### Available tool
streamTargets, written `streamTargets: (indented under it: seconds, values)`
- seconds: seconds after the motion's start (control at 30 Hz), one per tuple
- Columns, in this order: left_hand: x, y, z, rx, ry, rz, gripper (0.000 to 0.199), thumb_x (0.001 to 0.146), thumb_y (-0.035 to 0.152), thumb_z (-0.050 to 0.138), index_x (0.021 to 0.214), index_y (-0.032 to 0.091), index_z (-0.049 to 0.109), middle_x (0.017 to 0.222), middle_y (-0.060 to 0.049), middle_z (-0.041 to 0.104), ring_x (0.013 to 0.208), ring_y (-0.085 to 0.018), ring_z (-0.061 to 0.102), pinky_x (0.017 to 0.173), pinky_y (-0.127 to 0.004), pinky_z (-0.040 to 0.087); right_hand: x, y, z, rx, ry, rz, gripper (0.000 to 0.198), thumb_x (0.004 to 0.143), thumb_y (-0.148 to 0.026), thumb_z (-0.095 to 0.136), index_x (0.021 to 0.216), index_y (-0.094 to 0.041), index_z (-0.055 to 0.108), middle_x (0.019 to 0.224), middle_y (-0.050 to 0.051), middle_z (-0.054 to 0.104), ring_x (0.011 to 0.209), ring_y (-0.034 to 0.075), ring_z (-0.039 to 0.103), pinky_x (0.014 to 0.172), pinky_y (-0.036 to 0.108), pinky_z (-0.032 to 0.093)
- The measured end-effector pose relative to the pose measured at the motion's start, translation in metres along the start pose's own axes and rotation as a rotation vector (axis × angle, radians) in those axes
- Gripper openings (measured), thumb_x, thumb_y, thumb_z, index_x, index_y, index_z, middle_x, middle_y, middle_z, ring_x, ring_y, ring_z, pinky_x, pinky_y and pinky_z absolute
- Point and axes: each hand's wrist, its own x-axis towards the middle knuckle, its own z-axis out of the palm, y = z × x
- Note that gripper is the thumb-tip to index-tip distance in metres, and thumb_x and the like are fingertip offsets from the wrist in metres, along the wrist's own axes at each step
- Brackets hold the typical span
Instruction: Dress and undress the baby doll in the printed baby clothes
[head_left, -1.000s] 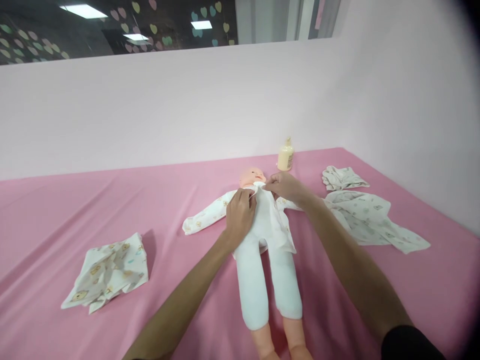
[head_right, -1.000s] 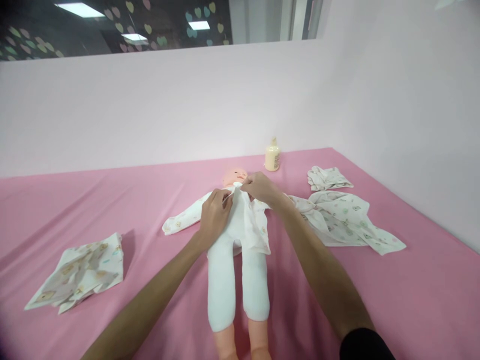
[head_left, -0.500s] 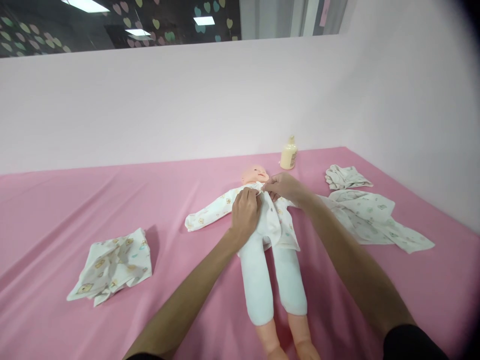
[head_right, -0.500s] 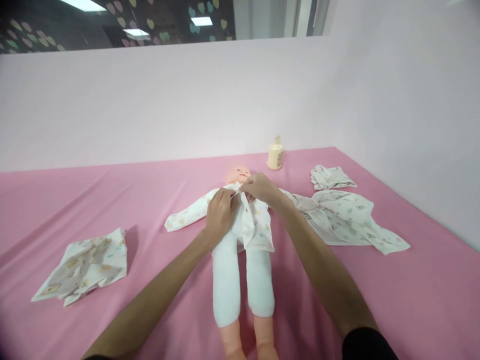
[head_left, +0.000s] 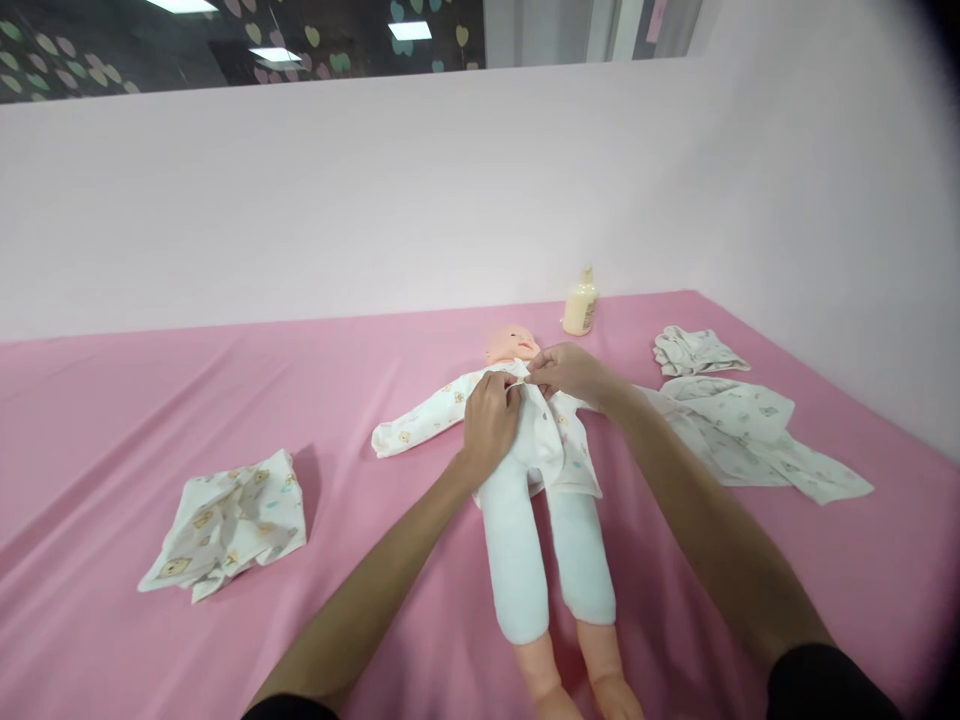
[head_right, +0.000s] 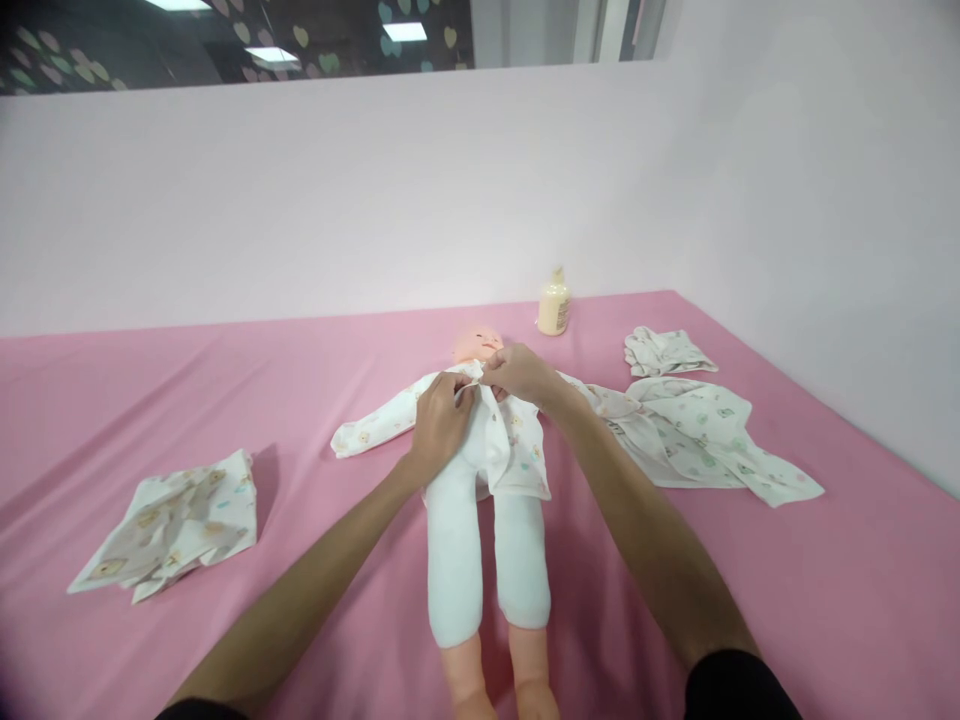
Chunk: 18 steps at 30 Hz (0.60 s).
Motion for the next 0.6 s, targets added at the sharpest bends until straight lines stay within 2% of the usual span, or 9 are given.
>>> streamTargets:
  seconds: [0.27, 0.4, 0.6]
  values:
    - [0.004, -0.004, 0.000, -0.100, -0.044, -0.039, 0.012, 0.092, 0.018, 0.046, 0.093, 0.020, 0.057, 0.102, -0.006, 0.069, 0.098, -0.021, 0.062, 0.086, -0.033, 0.044, 0.004, 0.005, 0.001, -0.046, -0.003, -0.028, 0.012, 0.071, -0.014, 0.070, 0.081, -0.016, 0.064, 0.063, 0.000, 0.066, 0.062, 0.015, 0.065, 0.061, 0.023, 0.054]
    - [0.002, -0.004, -0.001, -0.105, -0.034, -0.021, 0.008, 0.090, 0.018, 0.048, 0.091, 0.021, 0.056, 0.098, -0.004, 0.068, 0.093, -0.019, 0.061, 0.082, -0.031, 0.044, 0.000, -0.001, 0.002, -0.057, 0.037, -0.004, 0.012, 0.073, -0.015, 0.070, 0.085, -0.015, 0.067, 0.068, 0.000, 0.068, 0.062, 0.013, 0.065, 0.061, 0.021, 0.052]
    - [-0.002, -0.001, -0.001, -0.035, 0.022, 0.002, 0.009, 0.091, 0.018, 0.047, 0.083, 0.021, 0.051, 0.092, -0.004, 0.066, 0.085, -0.018, 0.058, 0.074, -0.030, 0.043, -0.012, -0.016, 0.003, -0.045, 0.040, 0.013, 0.003, 0.078, -0.014, 0.067, 0.080, -0.014, 0.070, 0.068, 0.001, 0.068, 0.063, 0.012, 0.064, 0.062, 0.019, 0.051]
